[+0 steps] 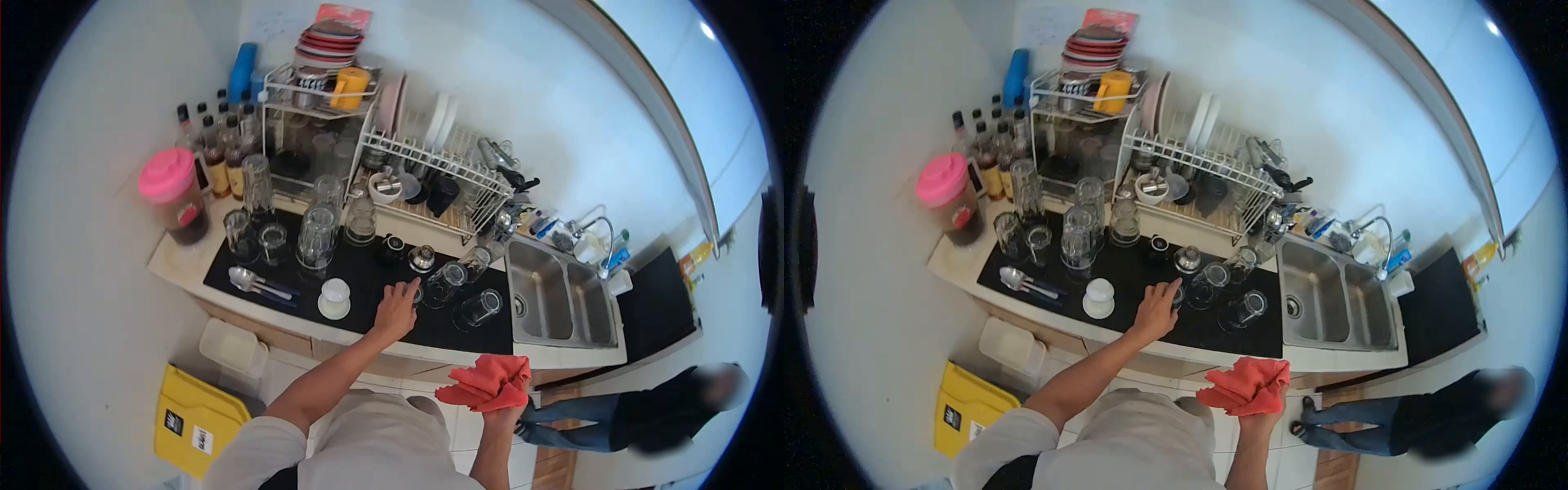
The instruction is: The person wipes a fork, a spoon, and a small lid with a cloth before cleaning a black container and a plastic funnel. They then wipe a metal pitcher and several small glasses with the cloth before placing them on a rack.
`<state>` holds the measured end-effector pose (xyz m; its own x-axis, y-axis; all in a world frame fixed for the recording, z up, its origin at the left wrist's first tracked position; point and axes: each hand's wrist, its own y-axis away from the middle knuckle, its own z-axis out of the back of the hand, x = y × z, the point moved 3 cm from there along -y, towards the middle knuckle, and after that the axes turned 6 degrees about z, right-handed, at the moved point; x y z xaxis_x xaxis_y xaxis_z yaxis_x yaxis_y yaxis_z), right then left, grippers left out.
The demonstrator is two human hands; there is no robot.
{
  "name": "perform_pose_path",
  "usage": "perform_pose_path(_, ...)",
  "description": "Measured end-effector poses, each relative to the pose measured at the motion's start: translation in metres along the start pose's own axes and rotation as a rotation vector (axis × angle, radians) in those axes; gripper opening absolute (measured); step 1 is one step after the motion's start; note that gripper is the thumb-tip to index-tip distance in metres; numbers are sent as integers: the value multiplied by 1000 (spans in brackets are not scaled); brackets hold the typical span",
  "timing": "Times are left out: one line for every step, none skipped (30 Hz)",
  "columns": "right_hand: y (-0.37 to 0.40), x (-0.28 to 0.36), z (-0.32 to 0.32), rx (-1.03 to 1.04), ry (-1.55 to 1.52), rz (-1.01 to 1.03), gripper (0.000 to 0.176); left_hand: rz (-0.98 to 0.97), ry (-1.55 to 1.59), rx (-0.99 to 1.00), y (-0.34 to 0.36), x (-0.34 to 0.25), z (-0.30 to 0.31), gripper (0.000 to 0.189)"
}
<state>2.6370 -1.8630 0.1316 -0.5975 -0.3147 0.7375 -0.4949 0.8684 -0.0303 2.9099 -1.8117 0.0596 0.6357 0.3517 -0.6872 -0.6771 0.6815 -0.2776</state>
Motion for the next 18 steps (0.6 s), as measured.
perform_pose_path(-3,1,0,-6,0,-25,50,16,4,-13,3,2,-2,73)
perform_pose_path(-6,1,-2,-15,1,-19,50,33,15,-25,4,3,-7,75)
perform_pose_path(-10,0,-4,-26,7,-11,49,37,46,-54,5,3,-10,76)
perform_pose_path(-13,-3,-3,-39,14,-7,49,46,75,-82,7,5,-10,76)
perform_pose_path(-14,-4,2,-62,48,23,47,58,97,-106,8,8,-13,77)
perform_pose_path(-14,-2,-2,-36,88,18,47,71,113,-122,9,8,-14,77)
perform_pose_path(-14,-2,-10,-13,124,7,47,86,121,-135,10,8,-14,76)
perform_pose_path(-15,-3,-14,11,155,-6,47,101,126,-147,10,8,-14,76)
perform_pose_path(-17,-3,-12,28,171,-48,48,125,116,-146,11,9,-16,75)
perform_pose_path(-21,-3,-9,44,181,-89,48,140,133,-143,11,10,-17,75)
perform_pose_path(-25,-2,-6,60,185,-127,48,151,146,-139,11,11,-17,75)
perform_pose_path(-30,-1,-5,78,202,-136,49,159,155,-138,12,11,-18,74)
perform_pose_path(-36,0,-7,98,213,-144,51,176,157,-154,11,11,-17,75)
perform_pose_path(-42,2,-7,116,218,-151,52,190,154,-169,11,10,-16,75)
perform_pose_path(-48,4,-1,48,188,-148,53,197,149,-183,12,8,-19,75)
perform_pose_path(-56,6,1,60,182,-149,53,251,165,-198,12,10,-24,74)
perform_pose_path(-65,8,4,73,174,-147,53,302,178,-215,11,12,-31,74)
perform_pose_path(-75,12,8,84,162,-143,53,350,190,-233,9,11,-37,73)
